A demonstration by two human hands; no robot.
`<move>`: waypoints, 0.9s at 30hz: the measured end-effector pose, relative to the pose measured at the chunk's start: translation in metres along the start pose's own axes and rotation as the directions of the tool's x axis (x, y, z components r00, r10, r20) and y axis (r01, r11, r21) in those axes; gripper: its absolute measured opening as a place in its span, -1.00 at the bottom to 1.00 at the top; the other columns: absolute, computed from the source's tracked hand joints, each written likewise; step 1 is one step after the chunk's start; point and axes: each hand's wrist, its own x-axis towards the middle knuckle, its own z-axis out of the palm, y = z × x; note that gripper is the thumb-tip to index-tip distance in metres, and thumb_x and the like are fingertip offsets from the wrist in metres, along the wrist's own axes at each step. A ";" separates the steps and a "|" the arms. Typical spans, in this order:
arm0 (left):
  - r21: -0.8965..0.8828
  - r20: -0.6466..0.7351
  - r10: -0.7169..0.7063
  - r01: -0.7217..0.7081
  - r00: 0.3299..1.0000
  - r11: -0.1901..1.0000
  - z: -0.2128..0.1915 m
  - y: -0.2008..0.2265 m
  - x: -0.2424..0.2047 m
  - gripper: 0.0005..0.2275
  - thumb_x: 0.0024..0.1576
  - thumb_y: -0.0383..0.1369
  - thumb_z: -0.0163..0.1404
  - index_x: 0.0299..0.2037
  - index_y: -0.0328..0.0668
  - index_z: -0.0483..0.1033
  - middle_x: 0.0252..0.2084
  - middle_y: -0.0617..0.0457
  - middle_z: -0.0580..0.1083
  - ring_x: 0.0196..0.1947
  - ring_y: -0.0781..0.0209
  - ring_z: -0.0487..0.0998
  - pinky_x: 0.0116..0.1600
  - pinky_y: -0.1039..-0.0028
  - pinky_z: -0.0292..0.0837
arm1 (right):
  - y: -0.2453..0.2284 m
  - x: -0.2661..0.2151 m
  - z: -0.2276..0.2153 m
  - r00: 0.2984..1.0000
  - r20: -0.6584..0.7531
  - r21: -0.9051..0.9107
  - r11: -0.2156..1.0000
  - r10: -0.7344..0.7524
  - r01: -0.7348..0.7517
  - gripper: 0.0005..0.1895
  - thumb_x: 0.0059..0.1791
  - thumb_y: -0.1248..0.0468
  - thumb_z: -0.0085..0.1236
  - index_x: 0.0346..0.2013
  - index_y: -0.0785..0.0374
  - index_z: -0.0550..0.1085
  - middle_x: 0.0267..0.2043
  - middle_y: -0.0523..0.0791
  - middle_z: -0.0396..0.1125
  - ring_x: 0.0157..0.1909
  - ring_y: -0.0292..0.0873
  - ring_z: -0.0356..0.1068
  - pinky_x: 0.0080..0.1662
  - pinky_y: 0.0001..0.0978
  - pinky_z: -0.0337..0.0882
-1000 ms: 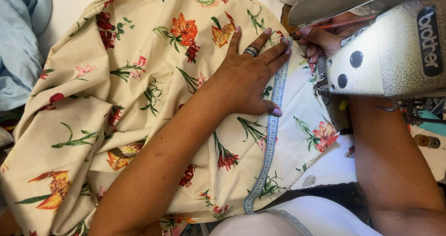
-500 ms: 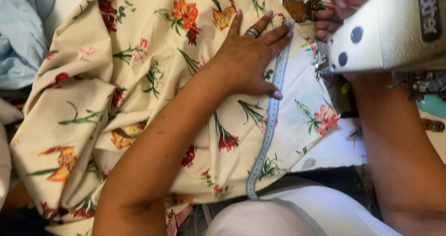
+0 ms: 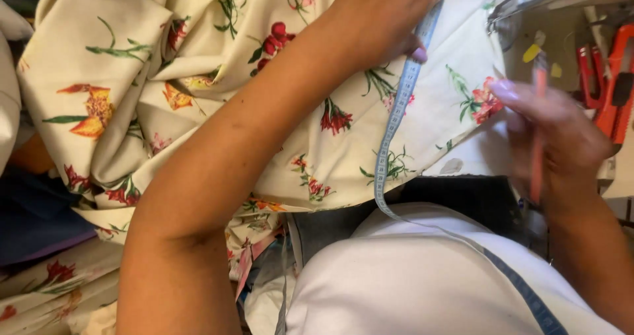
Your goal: Repairing a floral print garment by measuring fabric and sewing on elastic components.
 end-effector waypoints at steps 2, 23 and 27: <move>0.051 0.156 -0.137 0.131 0.978 0.990 -0.021 0.015 0.001 -0.44 -0.10 0.15 0.37 -0.20 -0.19 0.58 -0.14 0.09 0.46 -0.33 -0.08 0.58 -0.40 0.05 0.42 | 0.004 0.025 0.011 0.994 0.105 -0.041 0.999 -0.003 0.007 -0.63 0.21 0.69 0.04 0.28 0.42 0.31 0.26 0.31 0.36 0.02 0.13 0.50 0.16 -0.06 0.60; -0.025 0.332 -0.195 0.216 0.923 0.976 -0.060 0.111 -0.089 -0.47 0.35 -0.01 -0.17 0.37 -0.24 0.30 0.46 -0.13 0.21 0.49 -0.19 0.04 0.49 -0.13 -0.20 | 0.031 0.083 0.052 0.933 0.337 -0.571 0.816 0.129 0.094 -0.92 0.37 0.37 0.11 0.15 0.33 0.47 -0.33 0.06 0.37 -0.46 0.11 0.39 -0.43 -0.02 0.43; -0.060 0.288 -0.243 0.270 0.926 0.961 -0.060 0.118 -0.106 -0.49 0.38 -0.06 -0.18 0.43 -0.24 0.25 0.50 -0.09 0.15 0.51 -0.17 -0.07 0.48 -0.22 -0.21 | 0.043 0.073 0.060 0.955 0.296 -0.564 0.807 -0.001 0.176 -0.85 0.40 0.34 0.23 0.15 0.38 0.45 -0.16 0.10 0.38 -0.26 0.10 0.39 -0.31 -0.05 0.42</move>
